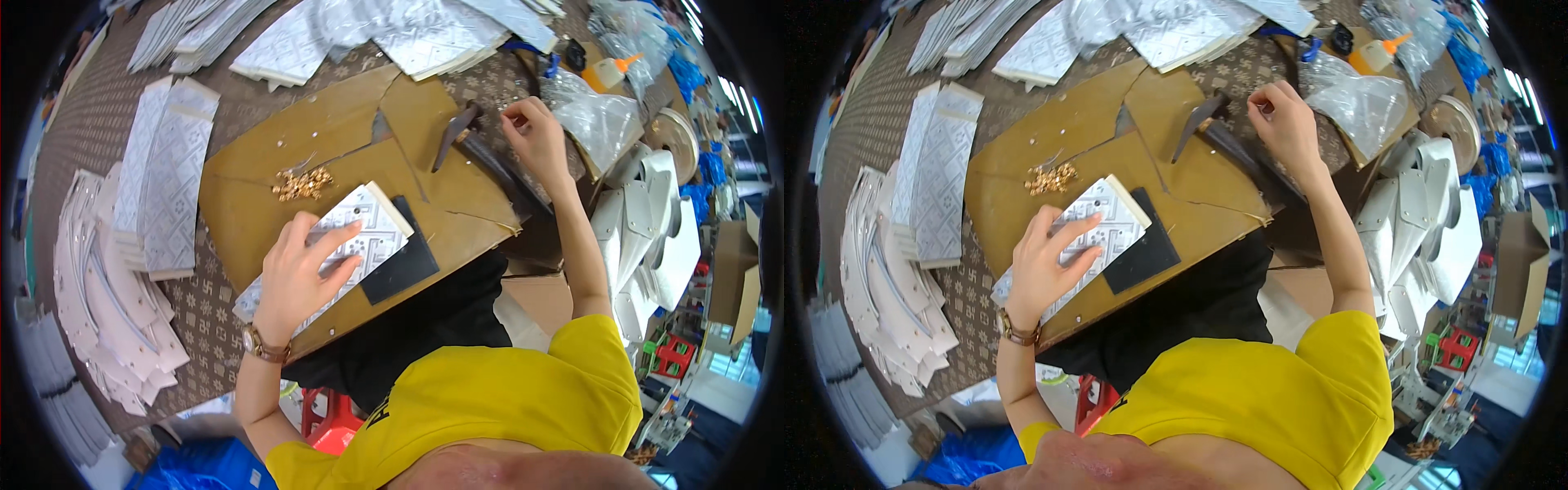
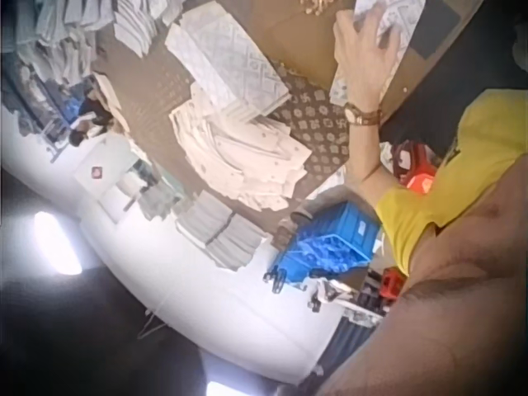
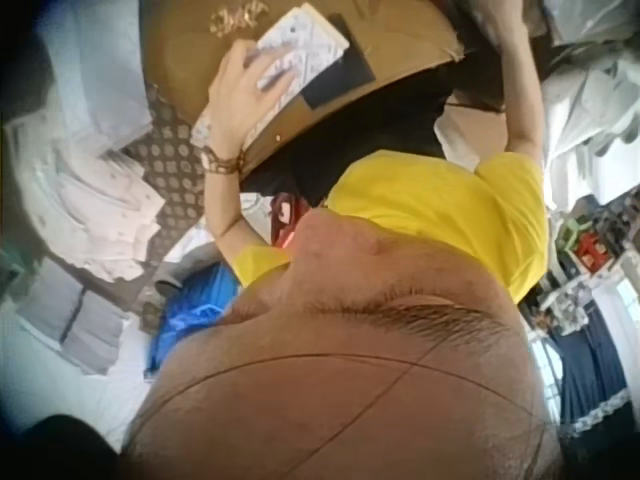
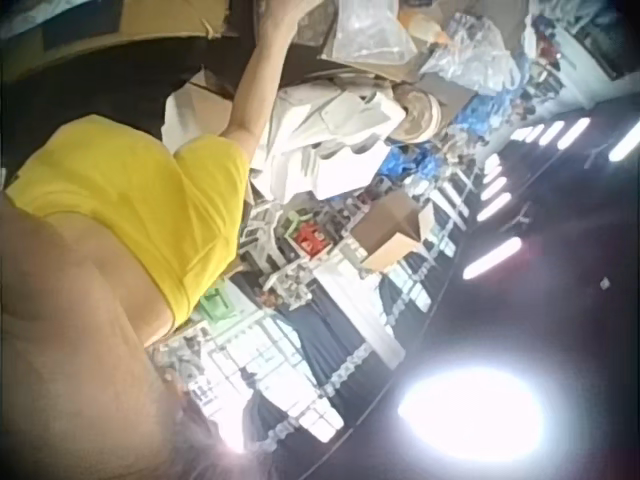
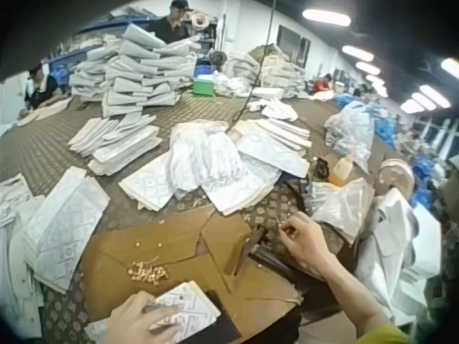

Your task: Assembling small metal fasteners into precut patterned material pieces using a hammer tool.

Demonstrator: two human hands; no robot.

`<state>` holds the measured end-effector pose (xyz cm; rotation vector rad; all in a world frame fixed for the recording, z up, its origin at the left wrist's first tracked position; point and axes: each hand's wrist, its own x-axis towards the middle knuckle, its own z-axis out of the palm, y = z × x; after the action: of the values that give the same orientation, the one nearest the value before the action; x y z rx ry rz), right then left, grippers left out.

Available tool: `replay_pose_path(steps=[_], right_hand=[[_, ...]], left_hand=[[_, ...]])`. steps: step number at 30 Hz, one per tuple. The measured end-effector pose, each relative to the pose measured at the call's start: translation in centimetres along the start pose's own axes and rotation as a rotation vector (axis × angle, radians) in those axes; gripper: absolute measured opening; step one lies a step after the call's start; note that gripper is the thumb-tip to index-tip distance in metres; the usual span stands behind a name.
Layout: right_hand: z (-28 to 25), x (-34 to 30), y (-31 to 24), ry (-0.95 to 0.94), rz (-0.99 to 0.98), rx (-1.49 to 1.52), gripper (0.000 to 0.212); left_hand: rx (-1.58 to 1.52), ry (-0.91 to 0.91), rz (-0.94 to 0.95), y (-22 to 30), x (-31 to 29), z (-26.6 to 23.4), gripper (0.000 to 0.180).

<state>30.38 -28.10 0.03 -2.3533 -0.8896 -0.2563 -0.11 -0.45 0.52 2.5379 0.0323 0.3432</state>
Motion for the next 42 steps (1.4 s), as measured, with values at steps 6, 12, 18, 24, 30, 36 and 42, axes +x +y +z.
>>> replay_pose_path(steps=[6,12,18,24,30,36,42], right_hand=[[1.5,-4.0,-11.4,-0.240,-0.415,0.423,0.017],[4.7,-5.8,-12.9,-0.429,-0.593,0.515,0.020],[4.6,-5.8,-13.7,-0.405,-0.796,0.341,0.024],[2.6,-5.9,-13.5,-0.333,-1.031,0.057,0.033],[1.7,-4.4,-7.5,0.041,-0.305,-0.337,0.027],[1.2,-4.9,-5.2,-0.062,-0.148,-0.239,0.028],[-5.5,-8.4,-10.4,-0.307,0.117,0.294,0.025]], left_hand=[[0.006,0.020,-0.022,-0.1,-0.5,0.1,0.047],[0.054,-0.005,-0.003,-0.2,-0.5,0.4,0.045],[0.056,-0.008,-0.022,-0.2,-0.6,0.4,0.044],[0.055,0.005,-0.019,-0.4,-0.8,0.6,0.043],[0.029,0.002,-0.032,-0.4,-0.9,0.5,0.044],[0.043,0.009,-0.005,-0.8,-1.0,0.7,0.044],[0.037,-0.004,-0.026,-0.4,-0.9,0.5,0.042]])
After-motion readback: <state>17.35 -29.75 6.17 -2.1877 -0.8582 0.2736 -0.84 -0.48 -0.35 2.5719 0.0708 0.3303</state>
